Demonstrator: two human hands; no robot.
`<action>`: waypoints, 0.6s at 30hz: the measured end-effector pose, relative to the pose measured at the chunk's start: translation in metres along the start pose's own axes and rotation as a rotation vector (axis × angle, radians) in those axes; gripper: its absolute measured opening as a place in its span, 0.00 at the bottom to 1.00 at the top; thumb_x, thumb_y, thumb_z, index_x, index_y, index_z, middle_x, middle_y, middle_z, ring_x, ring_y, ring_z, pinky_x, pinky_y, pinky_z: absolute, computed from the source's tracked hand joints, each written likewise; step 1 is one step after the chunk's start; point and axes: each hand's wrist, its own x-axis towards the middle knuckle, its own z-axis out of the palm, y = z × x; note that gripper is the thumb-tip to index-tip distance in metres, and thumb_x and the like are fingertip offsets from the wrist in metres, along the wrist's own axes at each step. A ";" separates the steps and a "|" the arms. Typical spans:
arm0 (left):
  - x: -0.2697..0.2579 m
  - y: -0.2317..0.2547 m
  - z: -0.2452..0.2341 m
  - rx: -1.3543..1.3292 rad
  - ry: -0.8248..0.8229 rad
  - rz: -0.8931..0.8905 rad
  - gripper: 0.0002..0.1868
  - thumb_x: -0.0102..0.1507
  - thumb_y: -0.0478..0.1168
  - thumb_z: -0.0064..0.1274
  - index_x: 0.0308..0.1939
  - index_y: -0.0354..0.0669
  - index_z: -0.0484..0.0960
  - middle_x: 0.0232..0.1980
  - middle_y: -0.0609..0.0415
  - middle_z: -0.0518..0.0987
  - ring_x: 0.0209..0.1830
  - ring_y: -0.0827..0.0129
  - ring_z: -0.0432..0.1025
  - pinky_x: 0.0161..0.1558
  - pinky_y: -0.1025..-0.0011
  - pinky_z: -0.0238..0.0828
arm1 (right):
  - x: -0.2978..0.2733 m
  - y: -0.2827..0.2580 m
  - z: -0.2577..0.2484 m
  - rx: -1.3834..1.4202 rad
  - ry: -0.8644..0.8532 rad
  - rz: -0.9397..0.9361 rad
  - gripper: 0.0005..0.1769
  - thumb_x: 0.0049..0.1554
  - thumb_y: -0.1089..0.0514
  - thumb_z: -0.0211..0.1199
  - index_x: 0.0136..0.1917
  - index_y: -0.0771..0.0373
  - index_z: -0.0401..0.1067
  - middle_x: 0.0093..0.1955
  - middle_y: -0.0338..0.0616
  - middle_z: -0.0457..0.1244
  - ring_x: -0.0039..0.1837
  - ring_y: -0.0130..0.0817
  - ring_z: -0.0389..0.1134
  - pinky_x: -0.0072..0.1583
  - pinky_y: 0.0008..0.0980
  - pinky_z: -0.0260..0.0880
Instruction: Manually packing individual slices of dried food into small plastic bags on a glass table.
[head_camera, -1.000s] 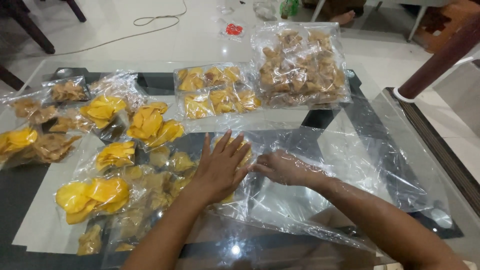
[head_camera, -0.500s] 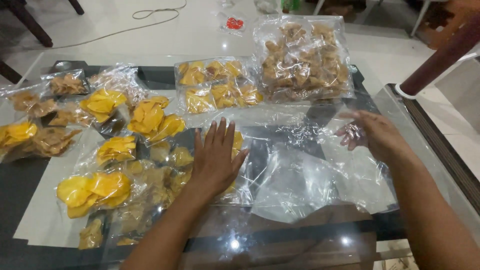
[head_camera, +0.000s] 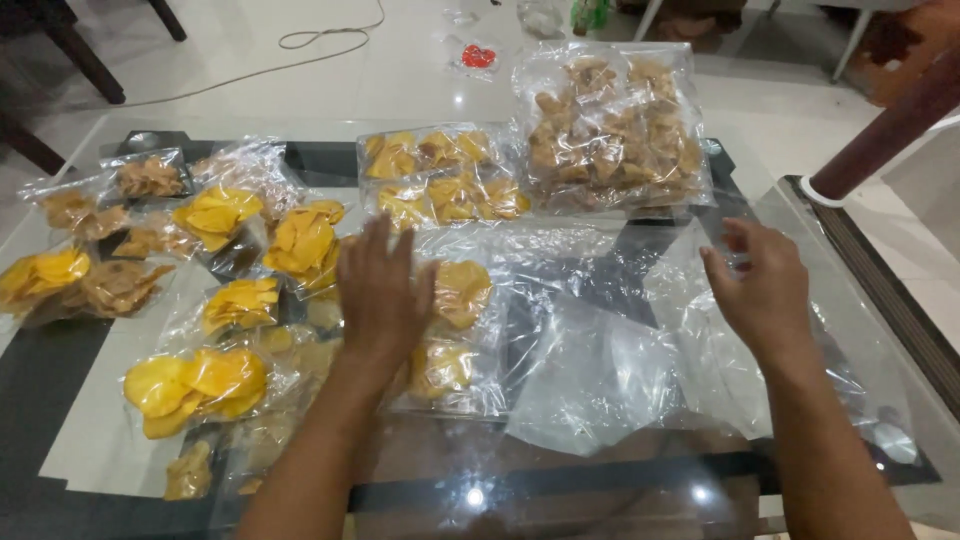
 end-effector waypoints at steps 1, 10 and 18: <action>0.002 -0.013 -0.001 -0.005 0.004 0.004 0.26 0.65 0.48 0.55 0.63 0.37 0.76 0.71 0.35 0.69 0.72 0.44 0.63 0.70 0.43 0.53 | -0.002 -0.002 0.001 -0.005 0.005 0.001 0.22 0.60 0.63 0.69 0.66 0.74 0.73 0.53 0.57 0.67 0.51 0.45 0.68 0.50 0.39 0.71; -0.001 -0.083 0.003 0.188 -0.267 -0.420 0.45 0.62 0.46 0.59 0.79 0.31 0.60 0.79 0.23 0.54 0.78 0.29 0.47 0.69 0.34 0.46 | -0.025 -0.072 -0.012 0.329 0.027 -0.294 0.49 0.61 0.59 0.65 0.83 0.72 0.39 0.44 0.58 0.70 0.47 0.56 0.73 0.54 0.56 0.74; -0.014 -0.105 0.022 0.324 0.027 -0.279 0.24 0.69 0.44 0.53 0.66 0.39 0.79 0.63 0.38 0.78 0.59 0.45 0.74 0.50 0.51 0.78 | -0.037 -0.114 0.022 0.363 0.033 -0.660 0.24 0.55 0.49 0.71 0.63 0.59 0.75 0.64 0.51 0.67 0.65 0.52 0.69 0.64 0.49 0.71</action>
